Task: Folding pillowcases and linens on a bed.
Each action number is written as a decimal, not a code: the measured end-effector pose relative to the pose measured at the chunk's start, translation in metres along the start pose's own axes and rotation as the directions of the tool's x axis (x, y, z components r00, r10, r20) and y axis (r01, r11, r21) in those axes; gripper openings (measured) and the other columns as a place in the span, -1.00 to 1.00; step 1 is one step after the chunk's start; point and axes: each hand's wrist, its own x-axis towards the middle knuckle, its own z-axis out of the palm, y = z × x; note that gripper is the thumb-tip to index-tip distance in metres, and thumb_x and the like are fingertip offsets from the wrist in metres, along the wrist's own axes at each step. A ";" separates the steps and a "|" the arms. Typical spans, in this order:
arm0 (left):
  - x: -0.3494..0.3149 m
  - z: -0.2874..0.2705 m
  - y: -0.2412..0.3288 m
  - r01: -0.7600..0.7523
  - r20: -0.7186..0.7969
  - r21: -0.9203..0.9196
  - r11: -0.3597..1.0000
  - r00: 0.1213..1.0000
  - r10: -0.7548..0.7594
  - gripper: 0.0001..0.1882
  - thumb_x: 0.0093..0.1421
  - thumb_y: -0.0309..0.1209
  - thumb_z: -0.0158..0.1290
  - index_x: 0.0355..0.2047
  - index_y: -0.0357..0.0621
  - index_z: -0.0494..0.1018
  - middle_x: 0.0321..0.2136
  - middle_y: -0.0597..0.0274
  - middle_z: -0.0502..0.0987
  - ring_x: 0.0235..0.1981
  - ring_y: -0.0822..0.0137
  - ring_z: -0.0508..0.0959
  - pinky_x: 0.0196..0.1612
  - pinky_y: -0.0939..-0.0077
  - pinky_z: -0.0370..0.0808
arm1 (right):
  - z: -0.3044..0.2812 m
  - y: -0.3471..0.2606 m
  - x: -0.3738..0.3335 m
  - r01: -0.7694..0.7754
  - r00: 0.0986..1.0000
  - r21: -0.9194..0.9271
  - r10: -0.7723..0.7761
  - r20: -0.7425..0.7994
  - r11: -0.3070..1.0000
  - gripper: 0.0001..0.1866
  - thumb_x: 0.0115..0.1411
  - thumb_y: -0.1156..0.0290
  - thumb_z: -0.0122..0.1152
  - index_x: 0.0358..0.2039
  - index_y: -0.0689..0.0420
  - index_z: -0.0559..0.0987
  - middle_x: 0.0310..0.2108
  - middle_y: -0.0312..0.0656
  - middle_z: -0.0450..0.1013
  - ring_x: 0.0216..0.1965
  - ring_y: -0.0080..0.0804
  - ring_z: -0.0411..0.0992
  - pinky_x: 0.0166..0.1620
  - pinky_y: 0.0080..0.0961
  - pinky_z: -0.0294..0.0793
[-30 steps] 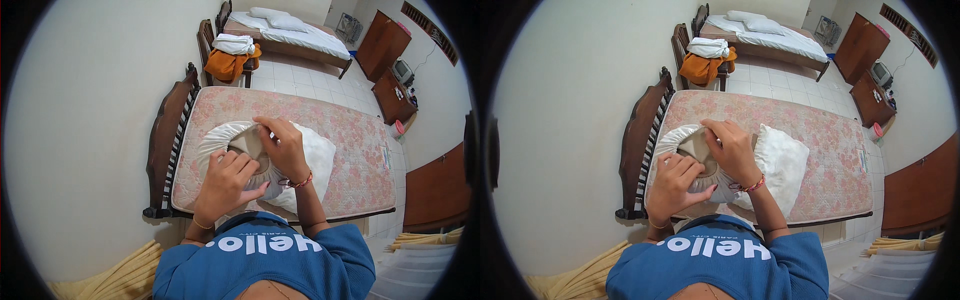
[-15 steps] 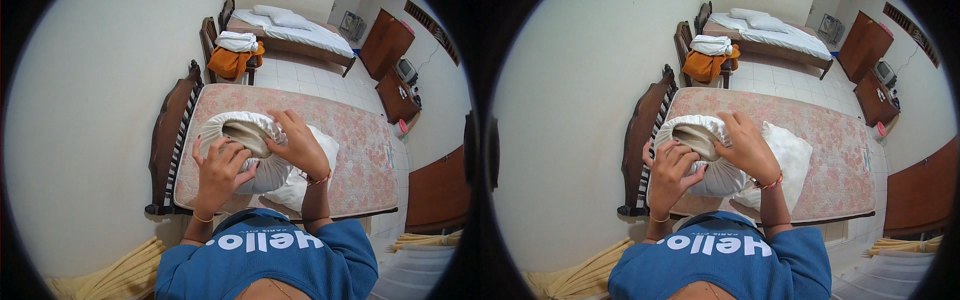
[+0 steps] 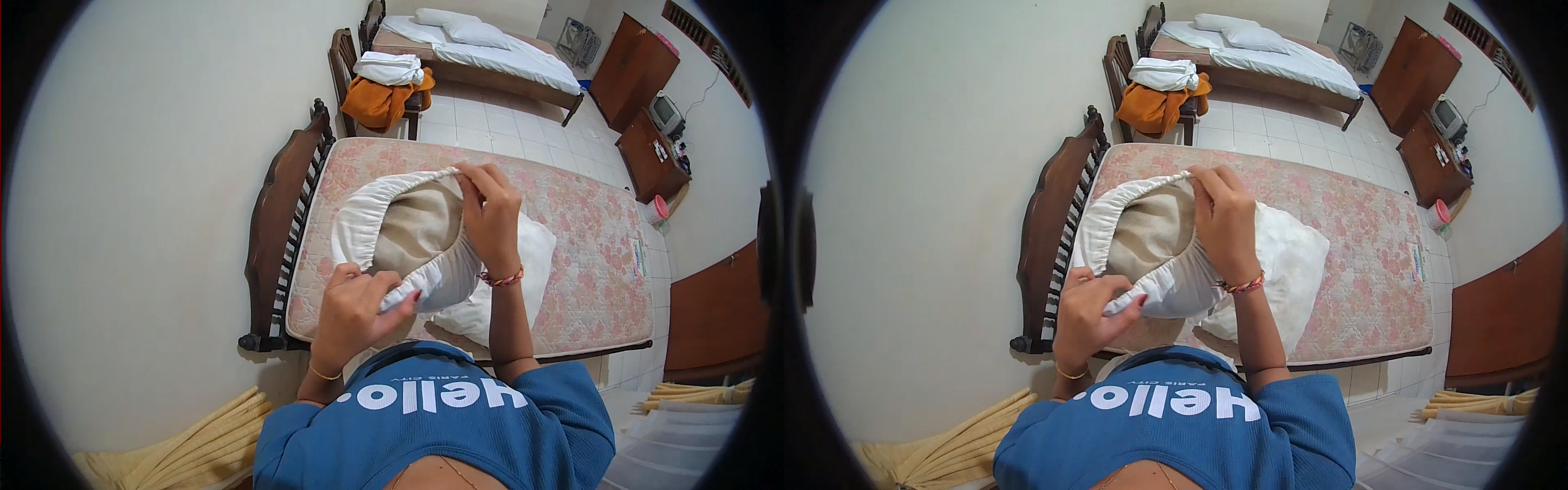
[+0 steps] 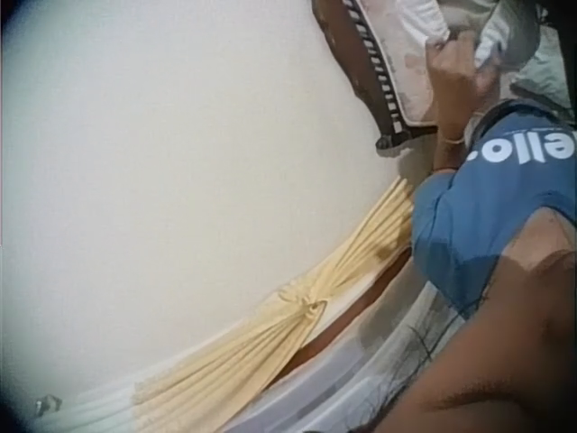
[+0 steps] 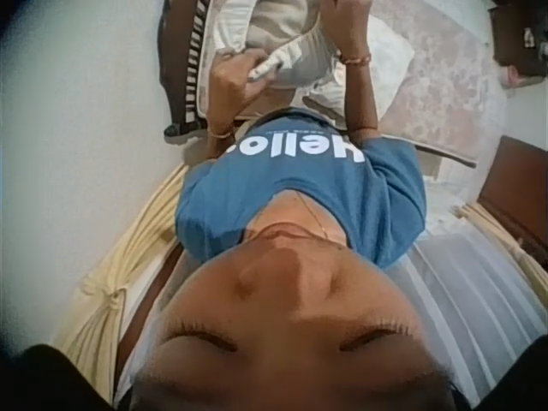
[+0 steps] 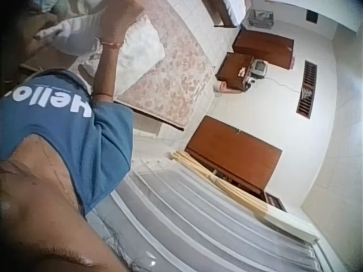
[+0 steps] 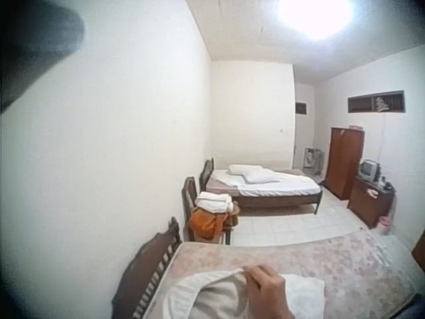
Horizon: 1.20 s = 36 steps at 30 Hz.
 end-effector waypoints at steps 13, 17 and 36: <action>-0.003 -0.055 -0.034 -0.032 0.460 -0.666 0.745 0.769 0.444 -0.88 -0.10 -0.40 0.17 -0.60 -0.13 0.46 -0.80 0.36 0.31 -0.72 0.34 0.33 -0.36 0.50 0.22 | 0.008 0.019 0.008 -0.146 0.986 0.003 0.145 -0.087 0.989 -0.88 0.04 0.53 0.10 -0.37 0.22 0.54 -0.53 -0.16 0.43 -0.62 -0.48 0.33 -0.51 -0.57 0.31; 0.001 -0.047 -0.015 0.033 0.302 -0.537 0.843 0.941 0.155 -0.90 -0.10 -0.44 0.14 -0.53 -0.16 0.49 -0.65 0.25 0.43 -0.60 0.33 0.42 -0.25 0.45 0.30 | 0.014 0.025 0.007 -0.166 0.983 0.085 0.172 -0.070 0.983 -0.88 0.04 0.53 0.11 -0.37 0.22 0.54 -0.54 -0.17 0.44 -0.65 -0.53 0.30 -0.54 -0.60 0.28; 0.012 -0.027 -0.044 0.430 0.099 -0.762 0.485 0.817 -0.568 -0.66 -0.11 -0.84 -0.11 -0.39 -0.18 0.14 -0.25 -0.04 0.45 -0.27 0.35 0.49 -0.20 0.57 0.42 | -0.032 0.022 -0.014 -0.458 0.796 0.361 0.195 0.573 0.812 -0.51 -0.15 0.69 0.21 -0.13 0.19 0.40 -0.40 -0.40 0.22 -0.40 -0.69 0.21 -0.34 -0.78 0.25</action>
